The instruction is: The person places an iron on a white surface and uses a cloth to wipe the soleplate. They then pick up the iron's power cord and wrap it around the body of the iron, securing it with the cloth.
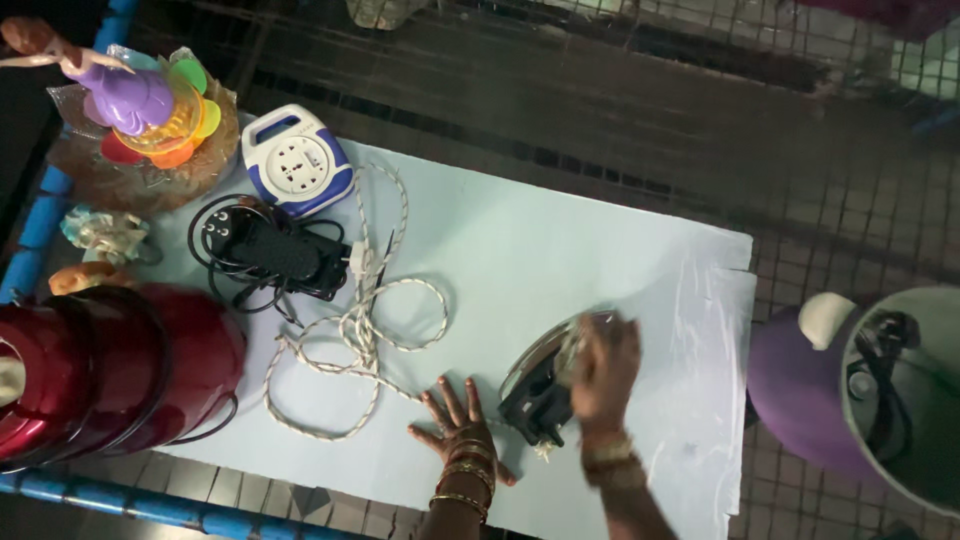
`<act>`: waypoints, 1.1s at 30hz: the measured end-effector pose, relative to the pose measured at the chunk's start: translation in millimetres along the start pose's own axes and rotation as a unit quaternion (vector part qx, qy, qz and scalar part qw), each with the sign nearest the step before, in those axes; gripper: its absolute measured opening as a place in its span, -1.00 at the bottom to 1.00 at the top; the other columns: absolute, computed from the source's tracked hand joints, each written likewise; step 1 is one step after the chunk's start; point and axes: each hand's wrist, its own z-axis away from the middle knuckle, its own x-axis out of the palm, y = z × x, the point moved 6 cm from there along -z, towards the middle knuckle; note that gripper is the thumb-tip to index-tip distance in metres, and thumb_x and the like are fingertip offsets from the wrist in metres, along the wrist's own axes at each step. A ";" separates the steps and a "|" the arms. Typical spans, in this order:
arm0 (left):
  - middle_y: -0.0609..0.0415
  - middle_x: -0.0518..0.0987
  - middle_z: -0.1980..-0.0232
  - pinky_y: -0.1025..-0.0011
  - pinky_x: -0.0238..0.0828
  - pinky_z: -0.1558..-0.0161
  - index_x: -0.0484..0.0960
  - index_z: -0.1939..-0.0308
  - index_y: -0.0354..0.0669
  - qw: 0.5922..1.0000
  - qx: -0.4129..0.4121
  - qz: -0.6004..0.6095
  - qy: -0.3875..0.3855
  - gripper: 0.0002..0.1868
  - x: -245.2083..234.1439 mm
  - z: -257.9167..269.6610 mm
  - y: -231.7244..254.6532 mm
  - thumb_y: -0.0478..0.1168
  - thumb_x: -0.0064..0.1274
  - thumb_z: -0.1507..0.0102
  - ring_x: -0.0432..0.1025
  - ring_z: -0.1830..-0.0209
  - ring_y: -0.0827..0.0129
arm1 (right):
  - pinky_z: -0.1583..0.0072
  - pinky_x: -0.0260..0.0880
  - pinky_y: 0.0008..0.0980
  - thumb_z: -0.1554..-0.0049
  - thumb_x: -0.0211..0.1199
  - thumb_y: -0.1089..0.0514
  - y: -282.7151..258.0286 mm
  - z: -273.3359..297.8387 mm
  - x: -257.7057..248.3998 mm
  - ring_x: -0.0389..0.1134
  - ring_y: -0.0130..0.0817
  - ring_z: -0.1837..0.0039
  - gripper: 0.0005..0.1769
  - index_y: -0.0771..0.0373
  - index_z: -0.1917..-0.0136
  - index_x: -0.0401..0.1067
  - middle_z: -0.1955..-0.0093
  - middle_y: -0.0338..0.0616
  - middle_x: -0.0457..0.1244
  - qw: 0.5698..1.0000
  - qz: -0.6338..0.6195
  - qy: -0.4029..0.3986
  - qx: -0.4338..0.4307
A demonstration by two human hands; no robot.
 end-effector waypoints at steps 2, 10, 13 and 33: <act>-0.27 -0.82 -0.61 -0.68 -0.50 -0.31 -0.77 -0.57 0.14 1.000 0.000 -0.006 -0.002 0.93 -0.1 -1.7 0.0 0.30 0.62 0.34 -0.79 -0.60 -0.37 | -0.56 -0.08 0.17 -0.20 0.11 0.09 -29.0 43.8 -6.2 -0.07 0.38 -0.61 -0.58 0.15 -0.30 0.52 -0.54 0.44 0.06 0.999 -0.013 0.019 -0.023; -0.22 -0.80 -0.62 -0.66 -0.48 -0.34 -0.76 -0.57 0.18 1.000 -0.005 -0.003 -0.011 0.92 1.2 -3.1 1.3 0.32 0.60 0.35 -0.77 -0.61 -0.35 | -0.56 0.26 0.13 -0.12 0.39 -0.05 -40.2 48.8 7.6 0.07 0.14 -0.62 -0.66 0.03 -0.14 0.50 -0.48 -0.20 0.07 0.970 0.178 0.028 -0.163; -0.23 -0.79 -0.62 -0.67 -0.50 -0.32 -0.73 -0.58 0.17 1.000 -0.005 0.001 -0.008 0.92 -1.4 -2.1 1.1 0.29 0.62 0.35 -0.77 -0.61 -0.36 | -0.14 0.42 0.04 -0.09 0.38 -0.03 36.0 9.9 16.5 0.21 0.25 -0.33 -0.33 0.07 -0.40 0.24 -0.52 0.28 0.04 0.958 -0.196 0.028 0.208; -0.28 -0.80 -0.61 -0.69 -0.50 -0.30 -0.73 -0.58 0.13 1.000 -0.014 -0.015 -0.004 0.92 2.8 -4.7 2.3 0.32 0.60 0.35 -0.80 -0.59 -0.37 | -0.57 -0.09 0.02 -0.24 0.25 -0.14 36.5 6.9 23.1 -0.19 0.17 -0.69 -0.17 0.33 -0.58 0.09 -0.69 0.32 -0.20 0.953 -0.151 0.085 0.247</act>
